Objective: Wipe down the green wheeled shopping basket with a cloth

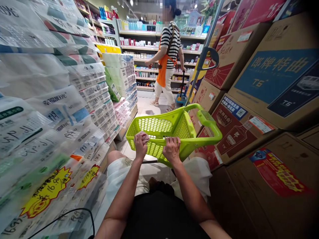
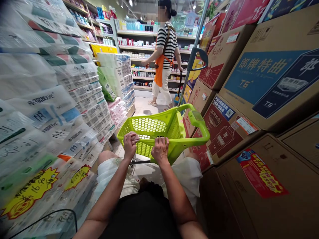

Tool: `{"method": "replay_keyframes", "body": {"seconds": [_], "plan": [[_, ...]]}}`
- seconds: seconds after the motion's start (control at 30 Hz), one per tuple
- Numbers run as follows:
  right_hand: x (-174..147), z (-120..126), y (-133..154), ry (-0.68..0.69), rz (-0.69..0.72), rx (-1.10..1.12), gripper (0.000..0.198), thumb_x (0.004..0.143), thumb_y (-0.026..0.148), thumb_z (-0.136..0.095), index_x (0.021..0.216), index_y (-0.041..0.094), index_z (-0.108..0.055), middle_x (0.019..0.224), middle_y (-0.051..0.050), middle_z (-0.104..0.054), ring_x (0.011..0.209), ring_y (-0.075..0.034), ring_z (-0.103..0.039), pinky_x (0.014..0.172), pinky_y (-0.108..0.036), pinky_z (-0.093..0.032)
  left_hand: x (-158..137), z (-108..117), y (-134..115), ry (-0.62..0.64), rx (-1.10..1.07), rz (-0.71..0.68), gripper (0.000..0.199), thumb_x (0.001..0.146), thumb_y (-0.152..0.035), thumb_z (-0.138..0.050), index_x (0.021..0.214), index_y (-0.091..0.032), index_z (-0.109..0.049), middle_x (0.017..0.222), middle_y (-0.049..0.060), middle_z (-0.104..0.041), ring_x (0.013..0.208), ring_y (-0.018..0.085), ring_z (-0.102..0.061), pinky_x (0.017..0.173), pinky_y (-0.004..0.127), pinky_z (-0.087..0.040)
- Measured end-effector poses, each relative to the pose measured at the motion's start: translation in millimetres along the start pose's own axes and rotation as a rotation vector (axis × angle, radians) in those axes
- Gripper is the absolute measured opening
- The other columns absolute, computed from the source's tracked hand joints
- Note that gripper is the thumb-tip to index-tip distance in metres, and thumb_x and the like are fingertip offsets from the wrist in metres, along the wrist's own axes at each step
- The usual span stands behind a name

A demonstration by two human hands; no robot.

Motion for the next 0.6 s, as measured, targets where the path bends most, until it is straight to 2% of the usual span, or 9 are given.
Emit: {"method": "replay_keyframes", "body": {"seconds": [0.07,0.17,0.23,0.27,0.4,0.43,0.47,0.6], "plan": [[-0.6,2.3,-0.2,0.033,0.023,-0.003,0.037,0.078,0.012,-0.055,0.114,0.018,-0.062,0.106,-0.012,-0.064,0.110,-0.029,-0.050,0.119,-0.047,-0.019,1.0,3.4,5.0,-0.122,-0.016,0.069,0.056,0.062,0.008,-0.050,0.108,-0.021,-0.062,0.116,0.008,-0.054,0.114,0.024,-0.055,0.111,0.044,-0.045],[-0.8,4.2,1.2,0.055,0.047,-0.012,0.040,0.079,0.012,-0.055,0.118,0.016,-0.061,0.109,-0.011,-0.065,0.110,-0.027,-0.050,0.120,-0.045,-0.018,5.0,11.1,18.8,-0.438,0.008,0.263,0.058,0.058,0.009,-0.048,0.109,-0.018,-0.055,0.116,0.009,-0.050,0.115,0.024,-0.051,0.111,0.044,-0.043],[-0.3,3.6,3.5,0.048,0.034,-0.016,0.040,0.079,0.013,-0.055,0.118,0.016,-0.060,0.110,-0.011,-0.065,0.110,-0.027,-0.050,0.120,-0.045,-0.017,-2.4,7.3,22.1,-0.543,0.015,0.351,0.058,0.056,0.009,-0.048,0.107,-0.018,-0.052,0.115,0.010,-0.048,0.115,0.024,-0.049,0.111,0.045,-0.041],[0.2,3.0,4.8,0.045,0.028,-0.018,0.040,0.079,0.013,-0.055,0.118,0.016,-0.060,0.110,-0.011,-0.065,0.110,-0.027,-0.050,0.120,-0.046,-0.018,-9.5,2.1,20.8,-0.527,0.004,0.358,0.058,0.056,0.009,-0.048,0.107,-0.018,-0.051,0.115,0.010,-0.048,0.115,0.024,-0.049,0.111,0.045,-0.041],[1.7,1.9,6.4,0.066,0.032,-0.024,0.041,0.080,0.013,-0.055,0.121,0.017,-0.059,0.112,-0.011,-0.064,0.112,-0.027,-0.050,0.121,-0.047,-0.017,-36.2,-19.9,8.9,-0.291,-0.075,0.255,0.059,0.053,0.007,-0.048,0.105,-0.020,-0.053,0.112,0.008,-0.048,0.112,0.024,-0.051,0.111,0.044,-0.041],[1.6,2.2,6.1,0.077,0.040,-0.024,0.043,0.081,0.014,-0.055,0.123,0.017,-0.058,0.113,-0.011,-0.064,0.113,-0.027,-0.049,0.121,-0.046,-0.017,-36.2,-20.5,8.1,-0.280,-0.082,0.249,0.059,0.053,0.007,-0.048,0.105,-0.020,-0.053,0.112,0.008,-0.048,0.111,0.024,-0.051,0.110,0.044,-0.042],[1.3,2.6,5.8,0.088,0.050,-0.024,0.045,0.081,0.014,-0.055,0.126,0.016,-0.057,0.115,-0.011,-0.064,0.114,-0.026,-0.049,0.122,-0.045,-0.016,-32.4,-18.2,9.0,-0.304,-0.080,0.260,0.058,0.053,0.006,-0.047,0.105,-0.020,-0.054,0.111,0.008,-0.048,0.111,0.024,-0.051,0.110,0.044,-0.042],[-1.6,1.9,7.7,0.091,0.057,-0.014,0.048,0.082,0.013,-0.054,0.129,0.016,-0.056,0.117,-0.010,-0.064,0.117,-0.025,-0.049,0.123,-0.044,-0.015,-0.7,3.4,18.9,-0.535,-0.016,0.332,0.055,0.056,0.006,-0.047,0.105,-0.018,-0.053,0.112,0.010,-0.048,0.112,0.025,-0.049,0.110,0.045,-0.042]]}}
Point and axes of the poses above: each hand's wrist, its own x-axis towards the middle knuckle, its own z-axis out of the back of the hand, y = z × x, the point moved 1 cm from there along x, towards the middle knuckle
